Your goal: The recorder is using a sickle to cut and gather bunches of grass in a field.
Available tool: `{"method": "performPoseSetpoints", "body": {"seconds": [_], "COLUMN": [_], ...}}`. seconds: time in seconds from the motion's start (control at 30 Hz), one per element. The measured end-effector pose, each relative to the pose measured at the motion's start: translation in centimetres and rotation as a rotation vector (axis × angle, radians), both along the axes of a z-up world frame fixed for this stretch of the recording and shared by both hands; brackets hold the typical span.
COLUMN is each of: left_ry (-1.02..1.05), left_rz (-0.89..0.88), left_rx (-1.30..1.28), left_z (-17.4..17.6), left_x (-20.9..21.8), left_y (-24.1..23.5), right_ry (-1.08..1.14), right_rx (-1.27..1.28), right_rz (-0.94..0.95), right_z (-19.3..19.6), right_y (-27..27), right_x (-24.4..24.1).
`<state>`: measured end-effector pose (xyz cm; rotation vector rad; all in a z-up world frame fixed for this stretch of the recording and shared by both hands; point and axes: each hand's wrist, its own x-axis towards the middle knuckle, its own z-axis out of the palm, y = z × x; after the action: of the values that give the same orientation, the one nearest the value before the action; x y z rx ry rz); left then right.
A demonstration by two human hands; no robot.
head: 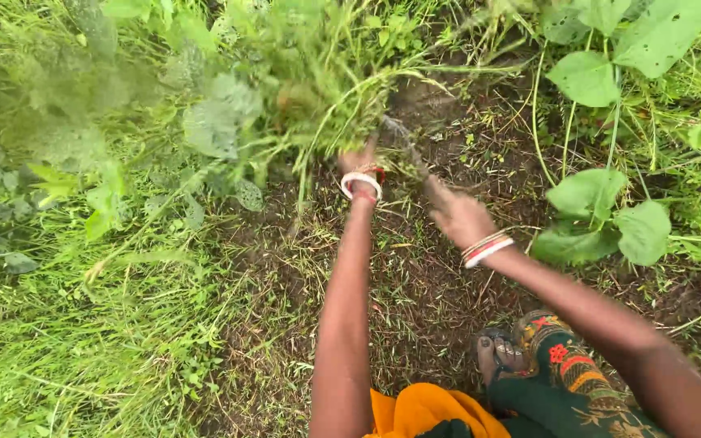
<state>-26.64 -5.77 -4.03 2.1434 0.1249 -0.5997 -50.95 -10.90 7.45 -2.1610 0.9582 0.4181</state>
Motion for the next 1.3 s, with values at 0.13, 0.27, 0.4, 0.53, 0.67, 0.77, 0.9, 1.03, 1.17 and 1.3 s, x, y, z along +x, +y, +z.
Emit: {"method": "performPoseSetpoints", "body": {"seconds": [0.13,0.27,0.4,0.53,0.67,0.77,0.9,1.03,1.17,1.3], "left_ry": [-0.156,-0.297,-0.432,-0.869,-0.528,-0.350,-0.284,-0.253,-0.232,-0.175], "left_rz": [-0.247,-0.489,-0.727,-1.012,-0.886,-0.739,-0.596,-0.479,-0.364,-0.252], "left_rx": [0.102,0.196,0.290,0.617,0.600,0.321,0.034,-0.020,-0.062,-0.108], "left_z": [4.2,6.0,-11.5,-9.7,-7.4,-7.1,-3.1,-0.2,0.5,-11.2], "left_x": [-0.5,-1.5,1.4,1.5,0.8,-1.4,-1.2,0.9,3.9,6.1], "left_y": [-2.5,-5.3,-6.6,-6.0,-5.1,-2.2,0.1,1.5,2.8,4.0], "right_ry": [-0.267,-0.224,0.014,-0.271,-0.357,-0.004,-0.553,-0.517,-0.209,-0.395], "right_rx": [-0.066,0.183,0.050,0.069,0.003,0.146,-0.069,-0.037,-0.054,-0.091], "right_rz": [-0.016,-0.136,0.004,-0.018,0.102,0.001,-0.051,-0.229,-0.104,0.087], "right_z": [-1.5,-1.6,2.6,-2.5,-2.8,2.6,0.1,-0.4,-0.6,-0.7], "right_y": [1.5,-0.4,-3.4,-1.7,3.0,3.9,2.6,-0.6,-2.2,-0.7], "right_x": [-1.2,-0.4,6.8,3.8,-6.3,-10.8,-14.5,-10.7,-3.6,3.2]}}
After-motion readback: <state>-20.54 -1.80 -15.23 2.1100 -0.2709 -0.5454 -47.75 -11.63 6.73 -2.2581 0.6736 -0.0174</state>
